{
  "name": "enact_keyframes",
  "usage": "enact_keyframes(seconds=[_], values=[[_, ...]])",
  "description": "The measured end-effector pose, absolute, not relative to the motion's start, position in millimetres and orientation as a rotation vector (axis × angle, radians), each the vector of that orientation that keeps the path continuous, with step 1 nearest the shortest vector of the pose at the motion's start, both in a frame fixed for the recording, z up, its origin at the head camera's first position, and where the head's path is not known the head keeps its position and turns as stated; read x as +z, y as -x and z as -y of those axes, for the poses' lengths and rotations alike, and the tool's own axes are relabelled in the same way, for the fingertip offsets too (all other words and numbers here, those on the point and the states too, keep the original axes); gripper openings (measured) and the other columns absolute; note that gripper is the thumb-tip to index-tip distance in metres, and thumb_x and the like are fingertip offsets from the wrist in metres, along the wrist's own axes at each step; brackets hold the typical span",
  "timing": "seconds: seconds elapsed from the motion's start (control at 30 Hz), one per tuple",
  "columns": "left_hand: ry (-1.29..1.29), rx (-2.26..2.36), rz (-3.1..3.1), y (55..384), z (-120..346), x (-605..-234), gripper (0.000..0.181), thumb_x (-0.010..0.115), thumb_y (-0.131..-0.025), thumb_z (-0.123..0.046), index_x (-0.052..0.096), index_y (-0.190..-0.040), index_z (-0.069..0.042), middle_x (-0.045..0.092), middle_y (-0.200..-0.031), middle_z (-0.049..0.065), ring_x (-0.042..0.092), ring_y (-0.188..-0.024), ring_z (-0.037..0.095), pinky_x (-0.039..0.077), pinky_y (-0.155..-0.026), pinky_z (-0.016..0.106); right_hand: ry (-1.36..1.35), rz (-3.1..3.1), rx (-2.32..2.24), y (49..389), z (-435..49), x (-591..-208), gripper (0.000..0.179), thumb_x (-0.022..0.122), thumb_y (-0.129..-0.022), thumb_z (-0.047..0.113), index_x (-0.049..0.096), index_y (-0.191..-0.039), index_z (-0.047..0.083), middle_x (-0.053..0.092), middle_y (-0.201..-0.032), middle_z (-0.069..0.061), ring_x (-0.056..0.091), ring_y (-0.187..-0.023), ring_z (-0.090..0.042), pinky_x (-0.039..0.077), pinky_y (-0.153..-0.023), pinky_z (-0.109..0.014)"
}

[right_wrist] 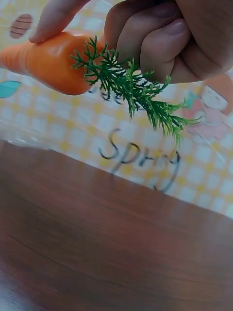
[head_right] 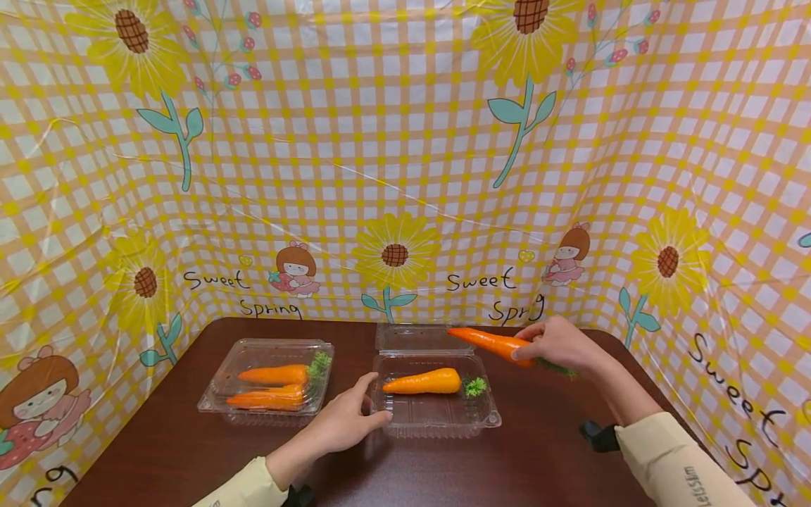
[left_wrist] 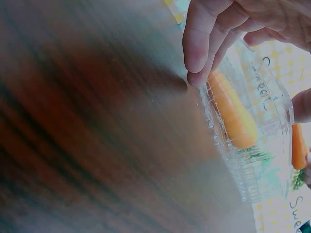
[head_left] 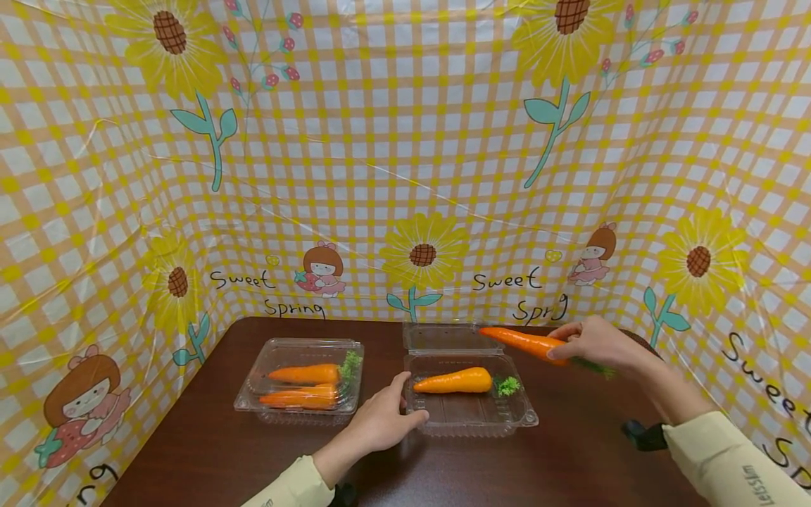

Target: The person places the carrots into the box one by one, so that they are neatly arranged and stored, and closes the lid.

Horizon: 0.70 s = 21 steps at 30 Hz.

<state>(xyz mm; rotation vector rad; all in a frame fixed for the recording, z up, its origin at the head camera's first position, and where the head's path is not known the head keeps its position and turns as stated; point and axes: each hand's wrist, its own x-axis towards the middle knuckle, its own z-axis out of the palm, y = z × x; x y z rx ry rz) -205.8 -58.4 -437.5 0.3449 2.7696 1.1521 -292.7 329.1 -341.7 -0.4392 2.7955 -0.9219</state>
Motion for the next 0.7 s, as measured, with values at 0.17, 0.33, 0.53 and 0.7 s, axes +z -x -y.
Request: enact_keyframes(seconds=[0.17, 0.33, 0.53, 0.7], values=[[-0.35, 1.149, -2.771, 206.3, 58.9, -438.8, 0.08, 0.07, -0.092, -0.047, 0.035, -0.156, -0.014, 0.061, -0.1, 0.001, 0.053, -0.07, 0.017, 0.04, -0.061, 0.036, 0.548, -2.744, -0.935, 290.3, -306.2, -342.9, 0.046, 0.08, -0.085, 0.024, 0.071, -0.119, -0.006, 0.075, -0.095, -0.007, 0.062, -0.079, -0.019, 0.048, -0.067, -0.029], [-0.344, 1.142, -2.774, 206.4, 59.1, -439.9, 0.08, 0.07, -0.091, -0.048, 0.036, -0.155, -0.014, 0.061, -0.099, 0.0, 0.053, -0.069, 0.017, 0.04, -0.06, 0.036, 0.652, -2.65, -0.969, 289.0, -284.4, -349.0, 0.043, 0.081, -0.082, 0.019, 0.072, -0.117, -0.005, 0.075, -0.094, -0.008, 0.063, -0.077, -0.02, 0.051, -0.063, -0.03], [-0.339, 1.133, -2.784, 206.5, 58.3, -440.1, 0.081, 0.07, -0.09, -0.051, 0.036, -0.155, -0.014, 0.061, -0.098, 0.0, 0.053, -0.072, 0.016, 0.042, -0.062, 0.037, 0.732, -2.576, -0.933, 290.0, -262.0, -358.8, 0.045, 0.082, -0.081, 0.019, 0.071, -0.117, -0.005, 0.075, -0.092, -0.009, 0.055, -0.067, -0.013, 0.047, -0.06, -0.029], [-0.344, 1.136, -2.783, 207.4, 58.1, -440.5, 0.082, 0.07, -0.09, -0.051, 0.036, -0.155, -0.014, 0.061, -0.099, -0.001, 0.053, -0.071, 0.016, 0.041, -0.062, 0.037, 0.8, -2.568, -0.856, 289.6, -242.9, -365.9, 0.043, 0.082, -0.079, 0.017, 0.073, -0.114, -0.005, 0.075, -0.091, -0.009, 0.051, -0.065, -0.015, 0.044, -0.06, -0.028]])
